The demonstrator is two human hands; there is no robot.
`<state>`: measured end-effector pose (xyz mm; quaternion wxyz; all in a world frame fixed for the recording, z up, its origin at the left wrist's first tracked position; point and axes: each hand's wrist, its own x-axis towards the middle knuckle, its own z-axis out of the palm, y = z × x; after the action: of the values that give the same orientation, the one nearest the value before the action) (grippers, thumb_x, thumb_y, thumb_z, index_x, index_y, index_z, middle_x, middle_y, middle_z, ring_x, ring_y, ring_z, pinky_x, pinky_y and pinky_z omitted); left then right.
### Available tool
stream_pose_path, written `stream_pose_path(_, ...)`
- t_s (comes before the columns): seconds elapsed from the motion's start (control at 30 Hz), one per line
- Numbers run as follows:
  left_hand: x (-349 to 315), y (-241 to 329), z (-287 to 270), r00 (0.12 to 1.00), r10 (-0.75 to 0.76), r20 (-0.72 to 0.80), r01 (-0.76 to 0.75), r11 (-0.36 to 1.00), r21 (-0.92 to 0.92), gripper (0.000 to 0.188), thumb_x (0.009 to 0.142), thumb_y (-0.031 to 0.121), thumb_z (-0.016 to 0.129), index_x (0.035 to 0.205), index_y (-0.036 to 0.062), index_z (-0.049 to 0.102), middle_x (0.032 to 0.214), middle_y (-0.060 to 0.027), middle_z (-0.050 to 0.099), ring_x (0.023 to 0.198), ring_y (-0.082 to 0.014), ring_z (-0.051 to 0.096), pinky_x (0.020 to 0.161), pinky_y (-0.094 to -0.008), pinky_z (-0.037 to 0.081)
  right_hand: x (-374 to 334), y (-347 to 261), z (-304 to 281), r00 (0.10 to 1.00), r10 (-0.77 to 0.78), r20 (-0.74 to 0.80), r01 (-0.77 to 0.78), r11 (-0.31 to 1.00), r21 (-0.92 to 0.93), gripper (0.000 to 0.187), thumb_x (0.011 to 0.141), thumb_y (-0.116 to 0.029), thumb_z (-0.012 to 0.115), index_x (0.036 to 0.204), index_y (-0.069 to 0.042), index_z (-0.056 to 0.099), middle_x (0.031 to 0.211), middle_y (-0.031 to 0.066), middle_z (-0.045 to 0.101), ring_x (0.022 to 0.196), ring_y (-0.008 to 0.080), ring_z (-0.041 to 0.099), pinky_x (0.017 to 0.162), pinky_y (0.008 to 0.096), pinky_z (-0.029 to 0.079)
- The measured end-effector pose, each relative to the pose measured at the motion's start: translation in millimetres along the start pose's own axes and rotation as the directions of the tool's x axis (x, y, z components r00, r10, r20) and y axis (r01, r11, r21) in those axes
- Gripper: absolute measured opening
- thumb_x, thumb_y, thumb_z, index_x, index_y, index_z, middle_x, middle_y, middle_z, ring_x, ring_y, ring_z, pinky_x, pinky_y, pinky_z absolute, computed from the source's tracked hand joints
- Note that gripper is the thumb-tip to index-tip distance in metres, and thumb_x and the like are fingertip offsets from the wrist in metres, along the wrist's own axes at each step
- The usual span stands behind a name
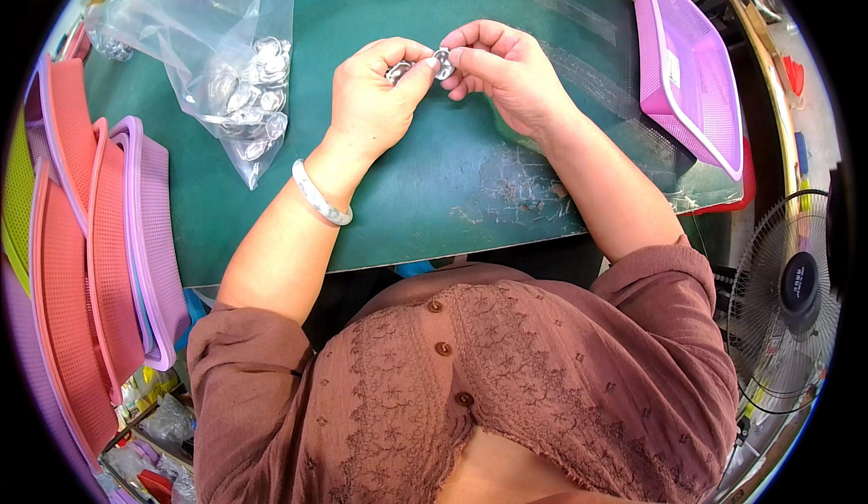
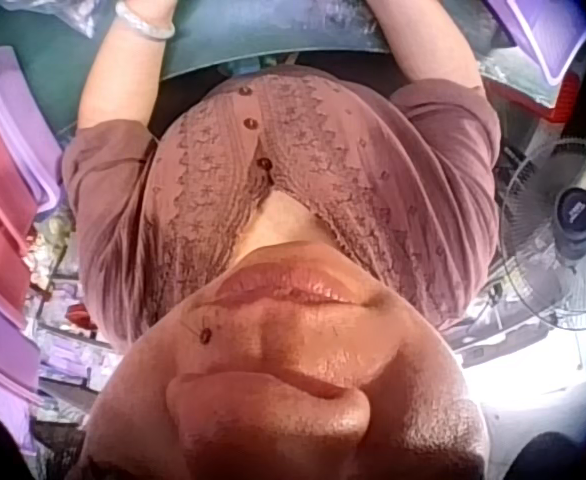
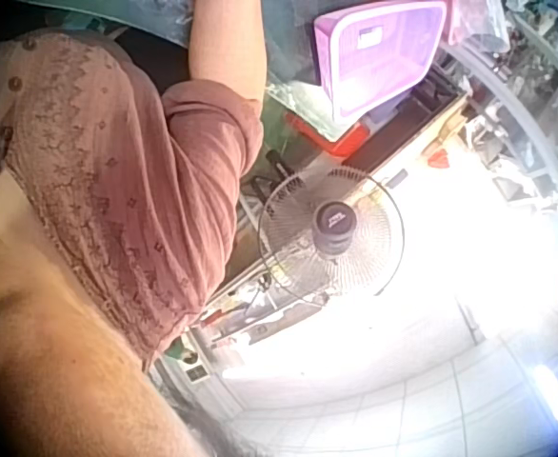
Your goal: The person picks up small silver-colored metal pieces from a table, inspects them by turning them over, and places them into a clear plastic bag. The person repeats this process, handling the pieces one at a time and occasionally gathering them into a pile before bagging them.
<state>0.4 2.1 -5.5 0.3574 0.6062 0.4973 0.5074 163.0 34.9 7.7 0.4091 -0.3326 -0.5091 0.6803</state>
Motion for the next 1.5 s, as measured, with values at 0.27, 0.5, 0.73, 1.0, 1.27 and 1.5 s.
stream_pose_path(0.27,-0.2,-1.8,0.8,1.0,0.021,0.021,-0.02,0.999,-0.028,0.008,0.08,0.008,0.061,0.083,0.0013,0.064,0.07,0.0038,0.055,0.06,-0.002,0.044,0.052,-0.0174,0.034,0.3,-0.1,-0.2,1.0,0.021,-0.003,-0.021,0.999,0.028,0.013,0.08,-0.002,0.054,0.091,0.004,0.055,0.078,0.0091,0.059,0.066,0.014,0.058,0.059,0.025,0.05)
stream_pose_path(0.5,-0.4,1.5,0.2,0.998,-0.045,0.036,0.046,0.998,-0.043,0.009,0.077,0.011,0.063,0.08,0.002,0.064,0.072,-0.001,0.06,0.062,-0.0054,0.051,0.054,-0.0203,0.041,0.0,-1.5,0.2,0.999,0.053,-0.01,-0.052,0.997,0.058,0.015,0.078,0.0,0.053,0.092,0.003,0.055,0.077,0.0099,0.059,0.065,0.0147,0.058,0.059,0.0261,0.05)
stream_pose_path(0.73,-0.4,6.6,-1.2,0.989,-0.123,0.078,0.128,0.99,-0.064,0.01,0.078,0.012,0.063,0.08,0.0024,0.064,0.065,0.0021,0.058,0.057,-0.0023,0.048,0.051,-0.0181,0.039,0.4,0.8,-3.5,0.997,0.07,0.02,-0.071,0.997,0.033,0.015,0.081,-0.003,0.053,0.096,0.001,0.055,0.081,0.0078,0.06,0.07,0.0135,0.058,0.062,0.026,0.048)
stream_pose_path(1.0,-0.3,6.2,-1.0,0.985,-0.152,0.085,0.16,0.982,-0.103,0.01,0.079,0.012,0.063,0.081,0.0022,0.063,0.065,0.0027,0.057,0.057,-0.0018,0.047,0.049,-0.0175,0.037,0.4,0.6,-2.9,0.997,0.073,0.024,-0.074,0.997,0.031,0.016,0.081,-0.002,0.052,0.096,0.002,0.054,0.081,0.0083,0.06,0.07,0.0132,0.058,0.062,0.0256,0.049)
stream_pose_path(1.27,0.0,5.7,-1.5,0.981,-0.164,0.1,0.174,0.979,-0.104,0.01,0.079,0.012,0.062,0.081,0.0022,0.063,0.065,0.0032,0.057,0.057,-0.0016,0.046,0.049,-0.0172,0.037,0.6,-0.1,-2.4,0.996,0.084,0.014,-0.084,0.996,0.024,0.015,0.081,-0.002,0.053,0.096,0.002,0.055,0.08,0.0084,0.06,0.069,0.013,0.058,0.061,0.0253,0.049)
stream_pose_path(1.5,0.2,3.9,0.2,0.983,-0.157,0.095,0.168,0.979,-0.117,0.009,0.08,0.012,0.061,0.082,0.0031,0.063,0.062,0.0044,0.054,0.053,-0.001,0.044,0.046,-0.0164,0.033,0.9,0.3,-2.8,0.996,0.09,0.015,-0.09,0.996,0.015,0.016,0.081,-0.002,0.053,0.096,0.002,0.055,0.08,0.0083,0.06,0.069,0.0129,0.058,0.061,0.0252,0.049)
